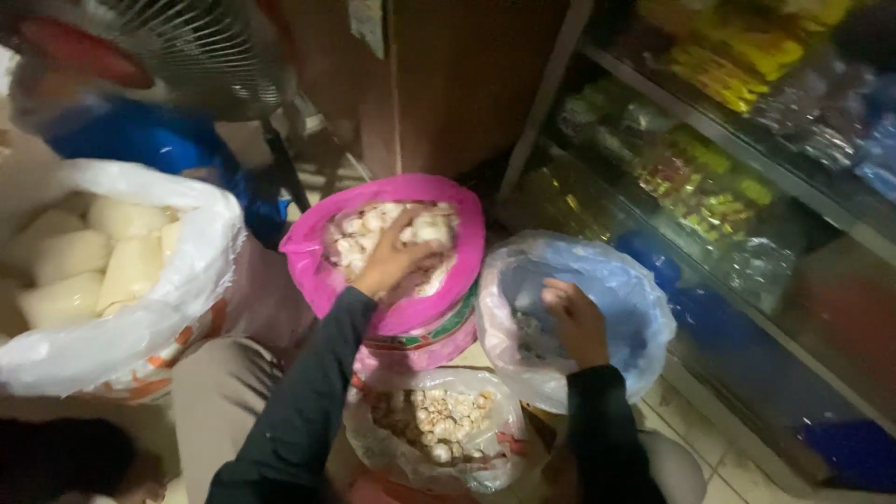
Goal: A person is sitting on the floor peeling garlic bulbs and placing the peeled cloves into a separate bag.
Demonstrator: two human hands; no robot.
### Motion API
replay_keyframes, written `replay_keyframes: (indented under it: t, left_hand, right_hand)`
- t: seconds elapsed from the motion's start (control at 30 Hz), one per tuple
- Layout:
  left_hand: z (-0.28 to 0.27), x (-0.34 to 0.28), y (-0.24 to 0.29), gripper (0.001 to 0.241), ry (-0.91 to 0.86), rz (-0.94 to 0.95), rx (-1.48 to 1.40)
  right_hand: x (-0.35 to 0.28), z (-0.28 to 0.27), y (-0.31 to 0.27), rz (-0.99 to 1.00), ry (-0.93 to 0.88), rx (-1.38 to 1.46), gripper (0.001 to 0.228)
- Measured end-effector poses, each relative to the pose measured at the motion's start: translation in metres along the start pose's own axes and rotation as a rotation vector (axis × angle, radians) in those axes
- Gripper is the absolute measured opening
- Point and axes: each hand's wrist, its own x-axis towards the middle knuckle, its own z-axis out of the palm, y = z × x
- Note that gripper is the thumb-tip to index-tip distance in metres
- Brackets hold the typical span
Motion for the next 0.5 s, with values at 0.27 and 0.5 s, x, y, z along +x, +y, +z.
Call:
replay_keyframes:
  t: [0.27,0.5]
  left_hand:
    - [0.151,-0.015,-0.053,0.070,-0.344,0.147,0.141]
    - [0.201,-0.024,-0.069,0.062,-0.372,0.003,0.236]
  right_hand:
    - [-0.008,0.015,0.002,0.025,0.199,0.179,0.049]
    - [-0.005,0.007,0.044,0.080,0.302,0.061,0.031]
